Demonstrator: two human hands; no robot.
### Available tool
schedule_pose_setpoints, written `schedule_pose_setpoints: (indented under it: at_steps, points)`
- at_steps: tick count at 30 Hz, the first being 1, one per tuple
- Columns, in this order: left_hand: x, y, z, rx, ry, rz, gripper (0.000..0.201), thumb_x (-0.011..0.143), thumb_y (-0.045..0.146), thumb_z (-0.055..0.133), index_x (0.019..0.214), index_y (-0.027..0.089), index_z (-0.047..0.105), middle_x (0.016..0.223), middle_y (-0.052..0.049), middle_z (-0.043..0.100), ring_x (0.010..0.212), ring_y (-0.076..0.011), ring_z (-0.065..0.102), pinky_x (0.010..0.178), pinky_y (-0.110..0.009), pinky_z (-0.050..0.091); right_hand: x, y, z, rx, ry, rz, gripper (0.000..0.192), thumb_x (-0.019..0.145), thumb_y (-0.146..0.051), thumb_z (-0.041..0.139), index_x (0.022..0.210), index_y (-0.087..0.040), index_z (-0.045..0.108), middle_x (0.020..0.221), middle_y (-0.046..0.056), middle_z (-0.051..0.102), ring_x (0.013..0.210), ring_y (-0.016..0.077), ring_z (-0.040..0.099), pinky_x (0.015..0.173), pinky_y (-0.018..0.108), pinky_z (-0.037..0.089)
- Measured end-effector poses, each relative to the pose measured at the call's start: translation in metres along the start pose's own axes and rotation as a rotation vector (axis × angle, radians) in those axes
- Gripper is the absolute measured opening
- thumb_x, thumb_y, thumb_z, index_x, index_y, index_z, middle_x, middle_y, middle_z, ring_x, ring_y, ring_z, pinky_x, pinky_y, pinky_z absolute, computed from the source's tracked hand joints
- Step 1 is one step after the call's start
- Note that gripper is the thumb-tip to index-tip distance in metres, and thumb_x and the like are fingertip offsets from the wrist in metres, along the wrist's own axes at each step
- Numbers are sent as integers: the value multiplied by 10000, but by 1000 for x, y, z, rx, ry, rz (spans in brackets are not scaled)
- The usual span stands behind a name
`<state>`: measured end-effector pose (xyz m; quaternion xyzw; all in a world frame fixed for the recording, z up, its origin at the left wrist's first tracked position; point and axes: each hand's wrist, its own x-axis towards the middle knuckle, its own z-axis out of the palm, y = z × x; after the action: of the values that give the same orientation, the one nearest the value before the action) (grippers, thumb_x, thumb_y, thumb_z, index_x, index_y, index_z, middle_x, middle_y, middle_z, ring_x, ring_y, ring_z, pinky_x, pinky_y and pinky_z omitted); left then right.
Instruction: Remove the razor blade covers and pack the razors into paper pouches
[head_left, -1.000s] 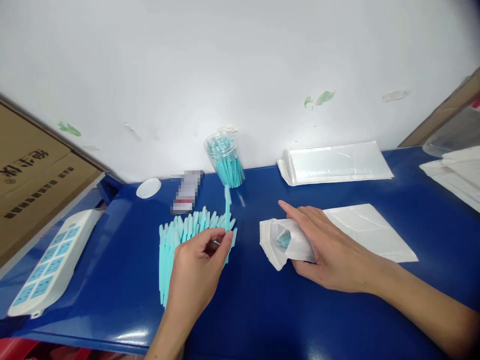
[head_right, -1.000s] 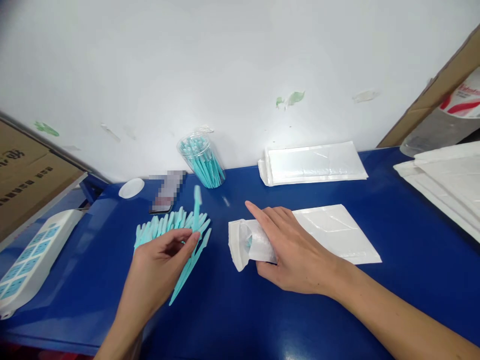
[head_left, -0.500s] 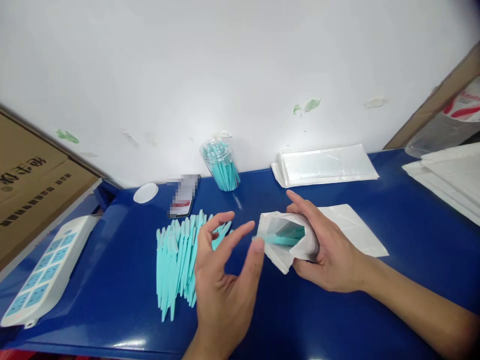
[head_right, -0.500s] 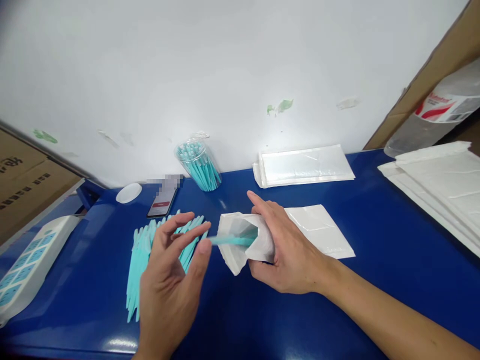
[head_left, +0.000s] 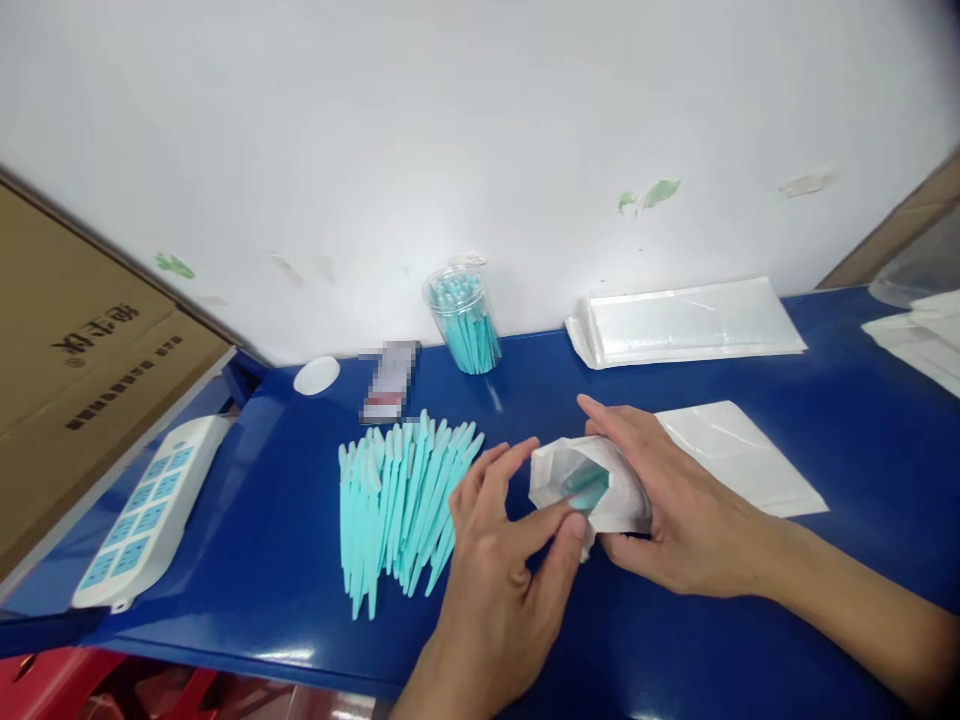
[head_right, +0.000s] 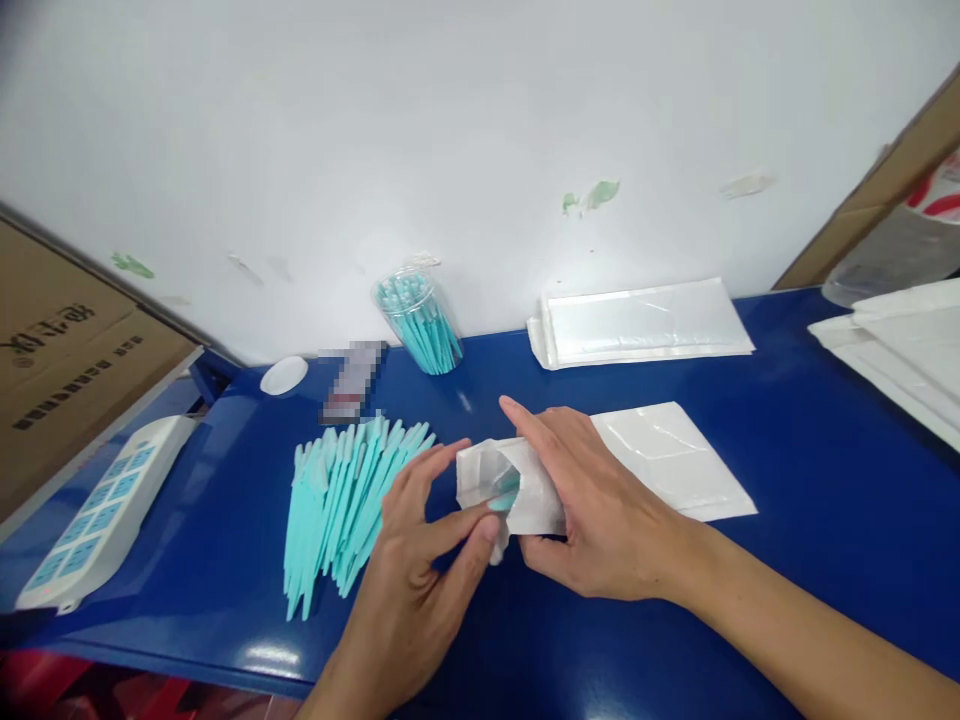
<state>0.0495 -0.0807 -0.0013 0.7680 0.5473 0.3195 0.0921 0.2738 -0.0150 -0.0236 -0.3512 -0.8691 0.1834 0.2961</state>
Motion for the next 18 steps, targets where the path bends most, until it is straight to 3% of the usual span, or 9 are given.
schedule_pose_setpoints:
  at_steps: [2, 5, 8, 10, 12, 15, 18]
  points:
    - [-7, -10, -4, -3, 44, -31, 277, 1032, 212, 627, 1230, 327, 783, 1473, -84, 587, 1366, -289, 564, 1084, -509, 510, 1, 2, 2, -86, -64, -3, 1065, 835, -228, 681, 1711, -225, 75, 1346, 173, 588, 1285, 411, 569, 1099, 658, 468]
    - [-16, -35, -17, 269, 173, -63, 199, 999, 260, 689, 1157, 272, 810, 1193, -105, 675, 1060, -273, 651, 878, -463, 516, 1, 4, 6, -175, -165, -14, 1025, 875, -250, 663, 1712, -225, 72, 1452, 176, 572, 1391, 402, 530, 1225, 707, 324]
    - [-19, -52, -26, 561, 9, -53, 173, 992, 320, 685, 1063, 266, 834, 972, -80, 691, 847, -261, 614, 736, -426, 415, 1, 5, 11, -223, -218, 2, 985, 894, -257, 645, 1709, -218, 94, 1543, 171, 535, 1453, 376, 494, 1269, 693, 270]
    - [-14, -55, -25, 604, -102, -70, 215, 1011, 318, 634, 992, 261, 841, 926, -74, 703, 815, -264, 617, 721, -420, 387, 1, 5, 13, -257, -210, 17, 970, 877, -215, 630, 1701, -200, 118, 1549, 184, 535, 1449, 380, 497, 1250, 694, 306]
    - [-7, -53, -21, 590, -141, -95, 255, 1009, 302, 610, 916, 251, 841, 890, -72, 717, 812, -269, 637, 729, -424, 387, 2, 4, 13, -271, -181, 25, 934, 860, -163, 609, 1680, -180, 163, 1479, 191, 584, 1371, 379, 557, 1190, 674, 402]
    - [7, -47, -19, 551, -131, -145, 238, 937, 234, 645, 778, 215, 821, 778, -67, 713, 717, -243, 643, 701, -402, 411, 3, 2, 9, -239, -117, 59, 876, 865, -131, 585, 1652, -195, 207, 1327, 169, 648, 1198, 361, 634, 1042, 606, 536]
    - [16, -42, -31, 469, -102, -191, 212, 891, 195, 657, 730, 214, 794, 735, -34, 712, 567, -166, 602, 594, -325, 438, 3, 1, 4, -162, -57, 96, 921, 865, -133, 586, 1673, -245, 156, 1296, 151, 634, 1189, 364, 623, 975, 574, 567]
